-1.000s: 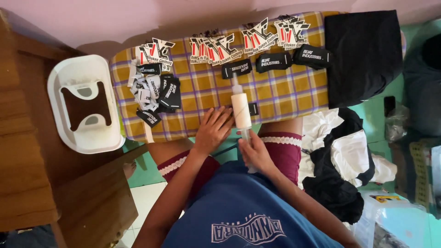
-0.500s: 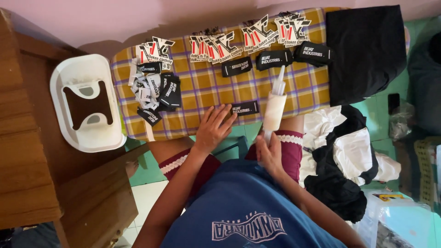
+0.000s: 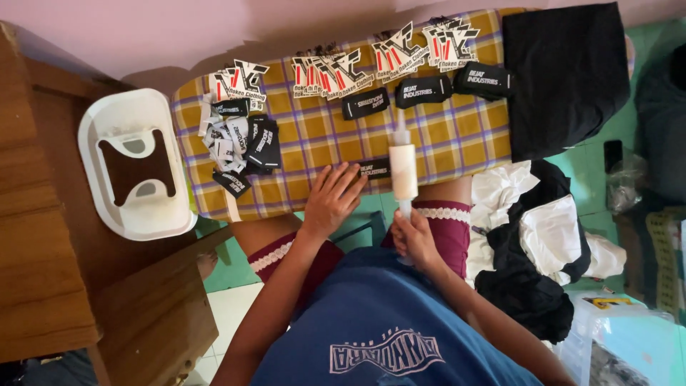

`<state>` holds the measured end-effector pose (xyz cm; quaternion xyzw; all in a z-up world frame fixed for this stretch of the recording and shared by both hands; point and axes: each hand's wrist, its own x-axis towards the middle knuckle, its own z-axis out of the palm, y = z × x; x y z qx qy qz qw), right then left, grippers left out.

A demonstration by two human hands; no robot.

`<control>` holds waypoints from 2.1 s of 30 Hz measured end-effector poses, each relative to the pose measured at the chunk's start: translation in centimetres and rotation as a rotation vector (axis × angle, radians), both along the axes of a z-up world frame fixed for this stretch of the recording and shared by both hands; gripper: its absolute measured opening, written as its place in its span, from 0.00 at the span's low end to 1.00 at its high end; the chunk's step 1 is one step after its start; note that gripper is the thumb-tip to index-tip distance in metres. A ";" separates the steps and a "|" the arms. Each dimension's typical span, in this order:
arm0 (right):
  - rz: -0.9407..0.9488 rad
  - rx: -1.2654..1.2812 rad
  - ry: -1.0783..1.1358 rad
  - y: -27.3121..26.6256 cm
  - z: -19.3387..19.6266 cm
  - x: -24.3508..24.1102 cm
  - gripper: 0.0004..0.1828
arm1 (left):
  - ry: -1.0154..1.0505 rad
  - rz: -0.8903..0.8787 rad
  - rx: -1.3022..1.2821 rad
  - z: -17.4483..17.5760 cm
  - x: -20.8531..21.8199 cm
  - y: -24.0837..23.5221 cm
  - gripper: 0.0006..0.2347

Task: The person applies glue from a syringe onto small black rectangular labels laid out on a plaid tablecloth. They handle each label individually, apply glue, and place it back on the table.

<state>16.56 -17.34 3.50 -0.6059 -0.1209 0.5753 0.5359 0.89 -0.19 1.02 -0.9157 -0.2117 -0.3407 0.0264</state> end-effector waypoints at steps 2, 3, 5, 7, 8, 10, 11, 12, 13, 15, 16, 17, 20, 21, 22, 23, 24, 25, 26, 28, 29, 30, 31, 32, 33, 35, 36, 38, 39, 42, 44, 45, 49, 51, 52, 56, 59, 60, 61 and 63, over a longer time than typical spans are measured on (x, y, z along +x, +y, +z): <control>-0.034 0.006 -0.068 -0.7 -0.1 0.3 0.17 | 0.012 -0.010 -0.002 0.3 0.0 0.0 0.15; -0.066 0.011 -0.133 -1.0 -0.2 0.4 0.19 | 0.028 -0.019 -0.007 0.5 -0.2 -0.1 0.15; -0.065 0.047 -0.170 -1.1 1.3 0.2 0.22 | 0.027 -0.019 -0.016 -0.3 -0.4 -0.1 0.15; -0.068 0.091 -0.211 -1.2 1.2 0.2 0.25 | 0.022 -0.023 -0.017 -0.5 -0.2 0.1 0.16; -0.040 0.131 -0.222 -1.6 0.4 0.0 0.26 | 0.019 -0.007 -0.011 -0.3 -0.1 0.0 0.15; -0.016 0.168 -0.233 -1.6 0.1 -0.3 0.26 | 0.017 0.004 -0.006 0.2 0.0 -0.3 0.14; 0.067 0.180 -0.195 -1.2 0.8 -0.5 0.25 | 0.015 0.007 -0.017 0.5 -0.1 -0.5 0.15; 0.150 0.198 -0.159 -0.4 1.3 -0.6 0.24 | 0.011 0.009 -0.020 0.8 0.0 -0.3 0.15; 0.146 0.203 -0.160 -0.2 1.0 -0.5 0.24 | 0.011 0.006 -0.014 0.6 0.1 -0.1 0.15; 0.148 0.000 0.046 -0.1 0.4 -0.5 0.17 | -0.001 -0.005 -0.057 0.2 -0.1 -0.2 0.13; 0.147 0.004 0.046 -0.6 -0.2 -0.2 0.17 | -0.001 -0.007 -0.053 0.2 -0.2 -0.3 0.13; 0.132 -0.001 0.007 -1.1 -0.8 0.0 0.16 | 0.011 -0.007 -0.045 0.2 -0.3 -0.5 0.14; 0.055 0.006 -0.092 -1.5 -0.3 1.3 0.17 | 0.030 -0.010 -0.052 0.8 -0.2 -0.3 0.15; -0.007 0.008 -0.148 -1.8 0.3 1.7 0.18 | 0.041 -0.011 -0.075 1.0 -0.2 -0.5 0.16; -0.011 0.014 -0.152 -2.1 1.1 1.9 0.18 | 0.038 -0.014 -0.069 1.2 -0.1 -0.6 0.16; -0.058 0.024 -0.252 -2.4 2.0 2.1 0.14 | 0.033 -0.011 -0.143 1.5 0.0 -0.6 0.18; -0.104 0.031 -0.348 -2.8 2.9 2.2 0.11 | 0.031 -0.005 -0.219 1.8 -0.1 -0.8 0.19; -0.105 0.033 -0.348 -3.1 2.5 2.6 0.11 | 0.031 -0.006 -0.217 2.1 0.3 -0.8 0.19; -0.208 0.048 -0.420 -3.4 2.0 2.9 0.14 | 0.004 0.005 -0.288 2.4 0.6 -0.9 0.18; -0.311 0.058 -0.489 -4.1 0.0 3.8 0.17 | -0.018 0.015 -0.363 2.9 1.3 -0.8 0.17; -0.357 0.086 -0.589 -4.3 -1.5 4.4 0.18 | -0.039 0.019 -0.369 3.2 1.8 -0.7 0.15; -0.405 0.113 -0.691 -4.6 -2.9 5.2 0.19 | -0.060 0.020 -0.374 3.4 2.4 -0.6 0.14; -0.408 0.108 -0.690 -4.4 -2.3 4.8 0.19 | -0.057 0.016 -0.379 3.4 2.9 -0.4 0.14; -0.375 0.078 -0.754 -4.0 -1.7 4.6 0.18 | -0.038 -0.028 -0.388 3.4 3.6 -0.1 0.12; -0.342 0.047 -0.817 -3.6 -1.1 4.4 0.17 | -0.019 -0.073 -0.397 3.4 4.2 0.3 0.11; -0.323 0.081 -0.763 -2.6 0.2 4.3 0.17 | 0.004 -0.102 -0.385 1.9 5.6 0.6 0.10; -0.311 0.115 -0.713 -2.1 0.8 4.3 0.18 | 0.024 -0.138 -0.370 1.1 6.5 0.8 0.10; -0.343 0.161 -0.656 -2.0 0.5 4.6 0.17 | 0.095 -0.182 -0.375 3.8 7.4 1.0 0.11; -0.374 0.208 -0.596 -1.8 0.3 4.6 0.17 | 0.168 -0.225 -0.380 5.2 7.9 1.2 0.13; -0.374 0.216 -0.558 -1.4 1.0 5.1 0.19 | 0.394 -0.282 -0.317 7.8 8.6 1.9 0.11; -0.391 0.224 -0.538 -1.2 1.4 5.2 0.19 | 0.397 -0.312 -0.316 6.4 9.1 2.6 0.10; -0.406 0.229 -0.519 -1.2 1.7 5.2 0.19 | 0.399 -0.340 -0.318 5.8 9.3 2.8 0.09; -0.433 0.209 -0.499 -1.5 1.5 5.0 0.16 | 0.397 -0.328 -0.284 2.3 10.1 4.3 0.08; -0.400 0.228 -0.509 -1.0 1.9 5.3 0.18 | 0.371 -0.177 -0.370 1.6 10.6 5.4 0.07; -0.400 0.230 -0.508 -1.0 2.1 5.3 0.18 | 0.372 -0.176 -0.368 2.8 10.4 6.0 0.07; -0.408 0.225 -0.496 -1.1 2.2 5.3 0.17 | 0.321 0.070 -0.694 7.1 9.9 8.3 0.04; -0.410 0.223 -0.481 -1.2 2.3 5.2 0.16 | 0.220 0.160 -0.855 6.6 9.6 10.0 0.06; -0.424 0.226 -0.464 -1.1 2.4 5.2 0.15 | 0.202 0.197 -0.893 5.9 9.6 10.8 0.05; -0.424 0.229 -0.464 -1.1 2.4 5.3 0.15 | 0.200 0.198 -0.890 5.9 9.6 10.9 0.05; -0.405 0.213 -0.474 -1.1 2.5 5.4 0.15 | 0.067 0.254 -1.002 5.8 9.7 11.1 0.06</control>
